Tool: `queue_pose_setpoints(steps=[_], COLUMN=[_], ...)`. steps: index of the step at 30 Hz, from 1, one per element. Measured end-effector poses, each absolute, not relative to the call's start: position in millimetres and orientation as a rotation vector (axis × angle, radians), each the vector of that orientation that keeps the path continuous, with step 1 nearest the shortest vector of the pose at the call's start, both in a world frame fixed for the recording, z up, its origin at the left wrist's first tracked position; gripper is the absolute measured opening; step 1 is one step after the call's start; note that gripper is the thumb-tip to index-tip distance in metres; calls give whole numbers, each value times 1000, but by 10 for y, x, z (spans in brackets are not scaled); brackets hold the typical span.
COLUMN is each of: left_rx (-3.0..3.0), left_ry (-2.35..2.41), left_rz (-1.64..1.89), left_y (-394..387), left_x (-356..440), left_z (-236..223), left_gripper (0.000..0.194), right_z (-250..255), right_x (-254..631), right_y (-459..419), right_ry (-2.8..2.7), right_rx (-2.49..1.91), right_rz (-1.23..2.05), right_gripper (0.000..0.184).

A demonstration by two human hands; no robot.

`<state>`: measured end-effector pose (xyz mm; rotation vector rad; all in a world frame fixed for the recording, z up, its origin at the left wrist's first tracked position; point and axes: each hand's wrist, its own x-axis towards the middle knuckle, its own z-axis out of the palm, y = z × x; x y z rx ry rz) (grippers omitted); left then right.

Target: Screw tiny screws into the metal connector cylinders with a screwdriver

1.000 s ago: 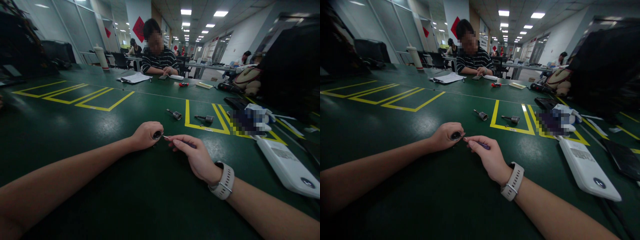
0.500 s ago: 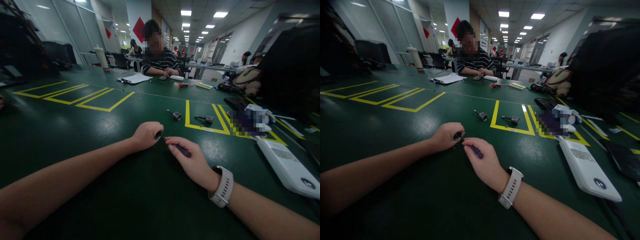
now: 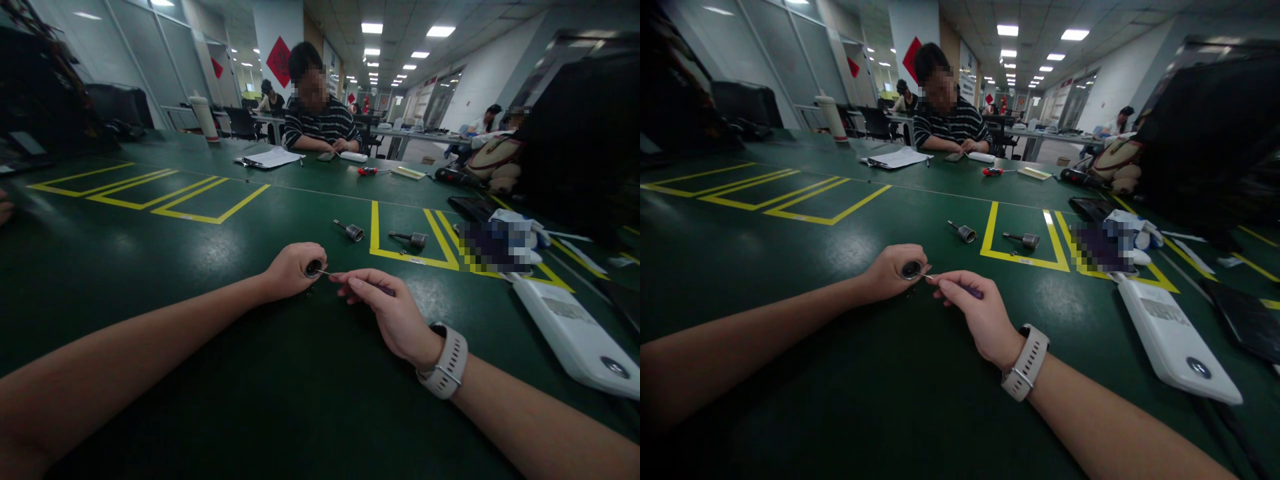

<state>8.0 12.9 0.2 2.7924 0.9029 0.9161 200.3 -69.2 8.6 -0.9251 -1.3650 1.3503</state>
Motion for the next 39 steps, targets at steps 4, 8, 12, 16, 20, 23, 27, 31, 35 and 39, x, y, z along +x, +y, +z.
queue_pose_setpoints(steps=[4, 8, 12, 16, 20, 23, 27, 31, 35, 39], left_rx=[2826, 2922, 2959, 2877, 2839, 2860, 2945, 3012, 2928, 2829], left_ry=[1048, 1082, 1012, 868, 820, 889, 1005, 998, 902, 791], left_rz=[873, 756, 767, 879, 902, 889, 779, 747, 859, 895], left_y=[135, 116, 98, 104, 122, 125, 107, 97, 106, 122], left_x=[85, 96, 91, 75, 76, 87, 102, 100, 84, 84], left_z=[-6, 10, 21, 13, 4, 2, 9, 15, 13, 19], left_gripper=[11, 8, 8, 11, 13, 12, 9, 9, 9, 14], right_z=[125, 150, 109, 71, 75, 94, 115, 93, 67, 77], right_x=[1976, 1958, 1991, 2027, 2026, 2007, 1983, 2002, 2039, 2047], right_y=[-745, -755, -710, -658, -653, -687, -739, -718, -641, -608], right_ry=[-1550, -1650, -1563, -1327, -1269, -1368, -1634, -1657, -1435, -1286], right_rx=[-1029, -1076, -1049, -938, -910, -964, -1044, -1034, -953, -905], right_rz=[1072, 1004, 1169, 1413, 1463, 1319, 1030, 1087, 1365, 1525], right_gripper=[17, 17, 18, 16, 15, 17, 16, 16, 17, 14])
